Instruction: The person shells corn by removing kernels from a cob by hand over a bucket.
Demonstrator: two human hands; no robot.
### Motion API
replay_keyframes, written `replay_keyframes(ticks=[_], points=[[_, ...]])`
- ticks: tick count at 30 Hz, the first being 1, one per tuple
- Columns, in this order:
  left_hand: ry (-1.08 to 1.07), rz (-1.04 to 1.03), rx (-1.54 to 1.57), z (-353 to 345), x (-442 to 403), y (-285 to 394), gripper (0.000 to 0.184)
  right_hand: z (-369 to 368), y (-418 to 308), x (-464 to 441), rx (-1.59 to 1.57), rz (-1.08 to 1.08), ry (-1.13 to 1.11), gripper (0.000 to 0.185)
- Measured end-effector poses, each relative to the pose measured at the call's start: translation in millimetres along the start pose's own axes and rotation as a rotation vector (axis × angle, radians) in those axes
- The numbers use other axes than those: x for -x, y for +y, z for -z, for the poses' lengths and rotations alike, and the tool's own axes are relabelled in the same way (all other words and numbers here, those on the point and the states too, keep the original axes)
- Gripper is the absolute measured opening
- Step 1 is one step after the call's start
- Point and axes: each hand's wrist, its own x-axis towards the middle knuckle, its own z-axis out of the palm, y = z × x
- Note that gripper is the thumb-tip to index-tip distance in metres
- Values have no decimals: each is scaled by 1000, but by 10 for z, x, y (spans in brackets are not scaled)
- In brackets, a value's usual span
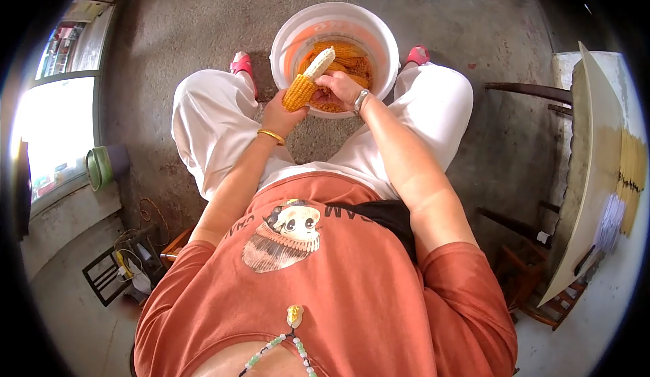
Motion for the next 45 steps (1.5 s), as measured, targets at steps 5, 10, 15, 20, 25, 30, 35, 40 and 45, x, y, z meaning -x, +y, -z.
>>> replay_keyframes(ticks=[5,10,15,20,25,30,35,40,45], points=[[29,-65,-180,-9,11,62,49,-169,-87,61,118,-41,158,45],[40,-68,-255,-23,20,104,49,-164,-36,27,126,1,137,49],[38,-38,-107,-49,-34,13,49,202,195,-231,280,160,-14,49],[37,-61,-140,-34,-23,28,48,118,100,-145,125,57,3,49],[42,-114,-295,-49,-5,46,50,-114,-42,-9,146,-39,155,48],[59,-104,-314,-30,21,93,49,-91,-24,-17,119,-4,94,45],[48,-121,-225,13,22,138,49,4,32,-56,93,-14,74,38],[101,-162,-316,-29,12,38,50,-2,35,-29,54,4,45,39],[68,-146,-548,-36,45,38,60,-137,-25,27,69,-27,122,44]])
